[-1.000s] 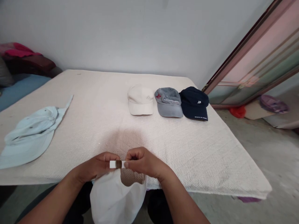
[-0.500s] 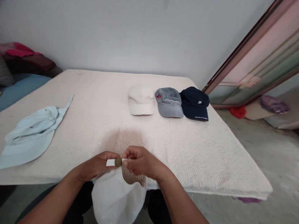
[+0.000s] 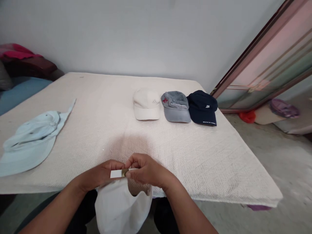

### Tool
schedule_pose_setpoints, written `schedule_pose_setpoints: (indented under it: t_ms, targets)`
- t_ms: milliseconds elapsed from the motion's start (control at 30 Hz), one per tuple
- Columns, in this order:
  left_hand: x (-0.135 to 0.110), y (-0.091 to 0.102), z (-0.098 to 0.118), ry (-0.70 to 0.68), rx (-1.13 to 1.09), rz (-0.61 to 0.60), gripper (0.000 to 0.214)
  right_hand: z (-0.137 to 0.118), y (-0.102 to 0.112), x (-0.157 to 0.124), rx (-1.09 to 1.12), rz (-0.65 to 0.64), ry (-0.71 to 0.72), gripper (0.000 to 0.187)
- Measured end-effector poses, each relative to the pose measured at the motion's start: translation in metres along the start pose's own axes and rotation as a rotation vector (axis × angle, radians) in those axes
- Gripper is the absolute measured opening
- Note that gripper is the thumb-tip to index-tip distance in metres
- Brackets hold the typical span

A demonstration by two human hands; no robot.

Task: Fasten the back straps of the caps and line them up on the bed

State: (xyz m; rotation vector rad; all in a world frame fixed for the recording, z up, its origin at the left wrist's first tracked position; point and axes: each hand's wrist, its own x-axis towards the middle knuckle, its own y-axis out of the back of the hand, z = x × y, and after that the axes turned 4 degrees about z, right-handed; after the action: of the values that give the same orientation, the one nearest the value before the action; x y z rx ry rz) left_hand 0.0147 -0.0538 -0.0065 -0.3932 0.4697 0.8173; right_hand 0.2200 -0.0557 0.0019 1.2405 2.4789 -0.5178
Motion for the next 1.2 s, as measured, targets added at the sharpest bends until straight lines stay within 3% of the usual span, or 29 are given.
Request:
schedule_pose_setpoints:
  t_ms: [233,333,467,600,900,967,1100,1200]
  targets:
    - [-0.002,0.004,0.000,-0.033,0.040,0.206,0.017,0.002,0.000,0.001,-0.001,0.017,0.005,0.014]
    - [-0.001,0.000,0.004,0.038,-0.077,0.107,0.018,0.001,0.000,0.000,0.037,-0.008,0.021,0.016]
    - [-0.001,-0.002,0.005,0.011,-0.172,0.042,0.020,0.002,0.005,-0.002,0.074,-0.048,0.041,0.019]
    - [0.000,0.000,0.006,0.004,-0.235,0.039,0.017,0.006,0.011,-0.002,0.059,-0.032,0.026,0.019]
    - [0.001,-0.002,0.004,-0.012,-0.136,0.031,0.020,0.004,0.002,0.002,0.012,0.033,0.050,0.012]
    - [0.002,-0.001,0.001,-0.037,-0.194,0.051,0.027,0.005,0.002,0.003,-0.014,0.056,0.047,0.011]
    - [0.004,0.001,-0.004,-0.057,-0.276,-0.027,0.047,0.008,0.001,0.005,-0.046,0.088,0.045,0.010]
    - [0.006,0.001,-0.007,-0.042,-0.211,-0.027,0.038,0.008,-0.001,0.006,-0.085,0.100,0.045,0.010]
